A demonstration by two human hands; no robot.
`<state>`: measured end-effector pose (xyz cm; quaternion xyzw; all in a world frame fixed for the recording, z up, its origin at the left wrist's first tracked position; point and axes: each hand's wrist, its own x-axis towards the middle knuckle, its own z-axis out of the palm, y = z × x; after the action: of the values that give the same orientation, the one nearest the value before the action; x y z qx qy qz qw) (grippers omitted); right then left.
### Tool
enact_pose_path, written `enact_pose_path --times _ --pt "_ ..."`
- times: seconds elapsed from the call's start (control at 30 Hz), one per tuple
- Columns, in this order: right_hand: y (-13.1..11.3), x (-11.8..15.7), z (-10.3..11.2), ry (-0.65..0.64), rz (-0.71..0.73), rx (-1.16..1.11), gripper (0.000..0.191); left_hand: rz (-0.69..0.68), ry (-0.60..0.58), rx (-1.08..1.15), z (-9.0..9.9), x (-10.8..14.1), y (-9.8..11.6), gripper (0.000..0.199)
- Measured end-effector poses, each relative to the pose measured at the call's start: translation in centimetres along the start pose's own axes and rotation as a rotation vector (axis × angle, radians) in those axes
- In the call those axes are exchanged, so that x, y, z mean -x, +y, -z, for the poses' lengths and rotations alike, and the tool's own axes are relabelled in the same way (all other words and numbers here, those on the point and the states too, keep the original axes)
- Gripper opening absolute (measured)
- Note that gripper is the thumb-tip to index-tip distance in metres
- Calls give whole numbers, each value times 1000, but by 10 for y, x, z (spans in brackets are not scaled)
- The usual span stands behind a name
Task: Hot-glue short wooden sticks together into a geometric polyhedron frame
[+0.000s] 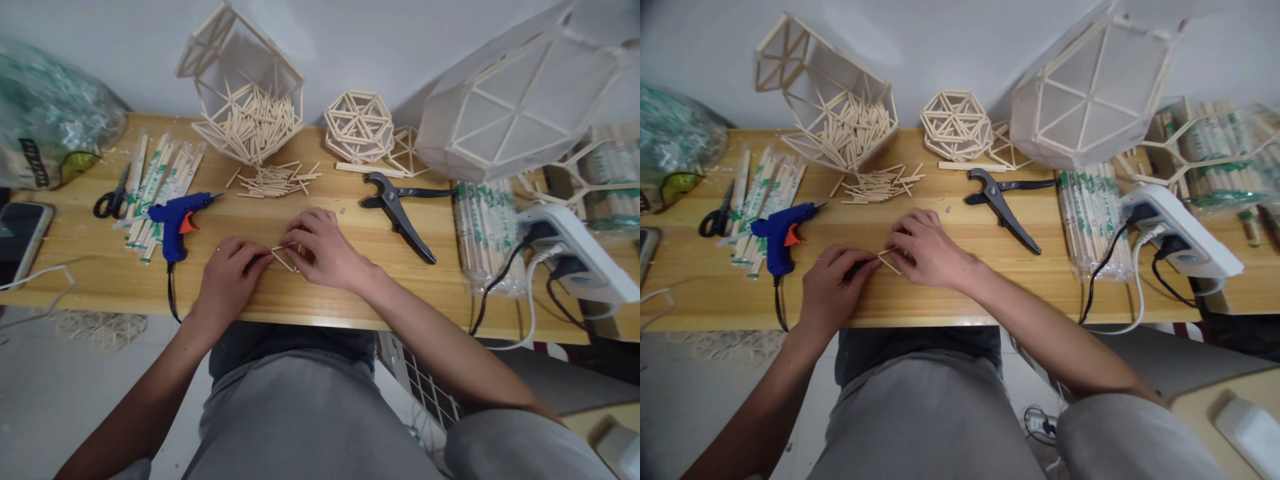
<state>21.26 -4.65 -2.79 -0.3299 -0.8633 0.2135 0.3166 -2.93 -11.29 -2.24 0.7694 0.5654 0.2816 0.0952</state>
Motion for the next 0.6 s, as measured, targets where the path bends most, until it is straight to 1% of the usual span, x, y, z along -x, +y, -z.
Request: enact_pose_path --times 0.43,0.53,0.6 --pt "0 0 0 -14 -10 -14 9 24 3 -2 0 1 6 17" --pt "0 0 1 -10 -9 -15 9 65 -7 -4 9 2 8 21" --pt "0 0 1 -14 -6 -23 9 135 1 -46 24 3 2 25"
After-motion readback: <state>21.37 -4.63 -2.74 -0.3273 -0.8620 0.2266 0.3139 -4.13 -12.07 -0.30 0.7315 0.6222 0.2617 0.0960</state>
